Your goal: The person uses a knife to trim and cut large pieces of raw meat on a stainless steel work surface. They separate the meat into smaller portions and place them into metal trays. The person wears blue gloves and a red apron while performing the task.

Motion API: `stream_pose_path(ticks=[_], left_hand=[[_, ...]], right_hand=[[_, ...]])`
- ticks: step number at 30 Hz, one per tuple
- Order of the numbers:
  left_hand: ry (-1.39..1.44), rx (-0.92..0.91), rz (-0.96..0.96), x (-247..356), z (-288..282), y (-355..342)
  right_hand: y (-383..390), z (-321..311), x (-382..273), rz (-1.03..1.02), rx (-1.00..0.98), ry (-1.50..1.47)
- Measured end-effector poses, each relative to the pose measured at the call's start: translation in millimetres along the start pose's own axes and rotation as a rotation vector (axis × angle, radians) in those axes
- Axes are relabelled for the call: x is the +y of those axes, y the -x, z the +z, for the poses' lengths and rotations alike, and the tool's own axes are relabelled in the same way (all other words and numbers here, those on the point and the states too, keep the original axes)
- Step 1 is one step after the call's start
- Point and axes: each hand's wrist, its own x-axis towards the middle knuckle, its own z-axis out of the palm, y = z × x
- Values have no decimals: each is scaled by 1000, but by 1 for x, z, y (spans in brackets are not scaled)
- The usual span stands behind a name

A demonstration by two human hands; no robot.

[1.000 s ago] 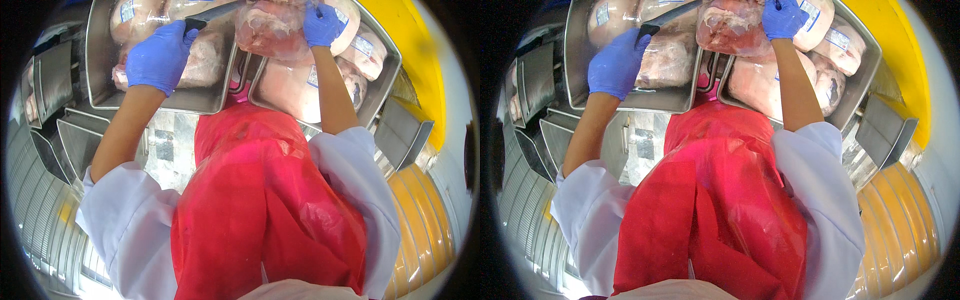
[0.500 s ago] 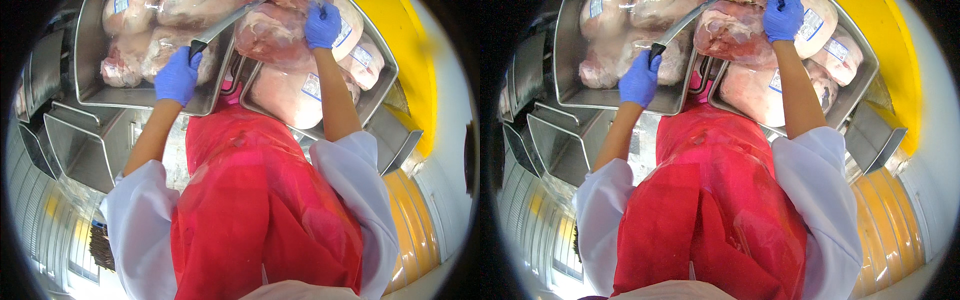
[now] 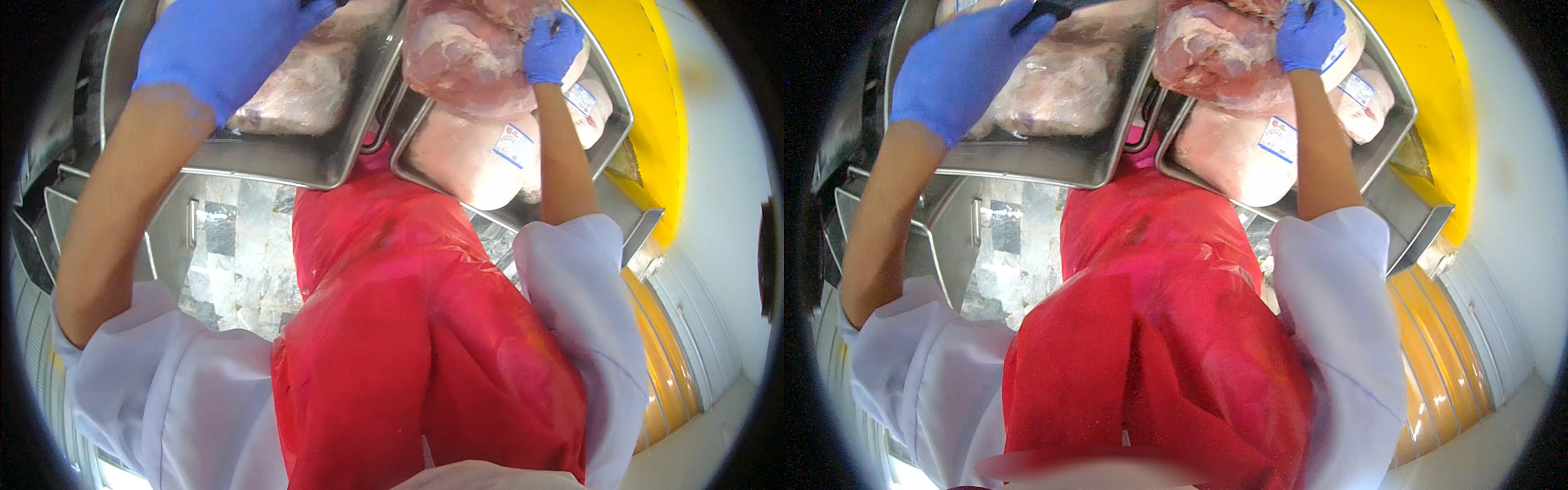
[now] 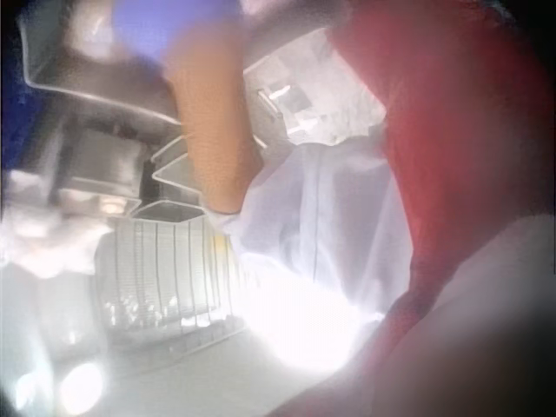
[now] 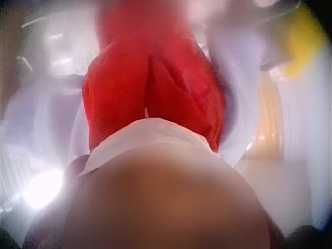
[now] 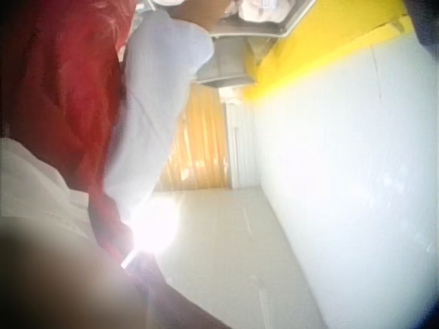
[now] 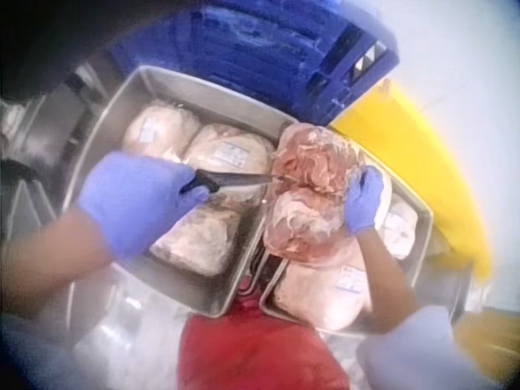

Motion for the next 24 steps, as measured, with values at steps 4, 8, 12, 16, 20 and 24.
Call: stream_pose_path(ticks=[4,8,12,16,20,24], left_hand=[[-133,-31,58,23,-26,-8],[-208,-76,88,30,-26,-19],[-203,-114,55,33,-13,-26],[-43,-121,39,15,38,-32],[138,-129,-119,8,102,-3],[322,-68,-211,16,156,4]], right_hand=[[1,14,17,130,-47,-448],[-19,1,-3,392,-353,-603],[-28,3,-7,243,-295,-500],[-14,-9,0,388,-338,-500],[-20,3,-1,262,-322,-390],[-19,-3,-7,332,-346,-365]])
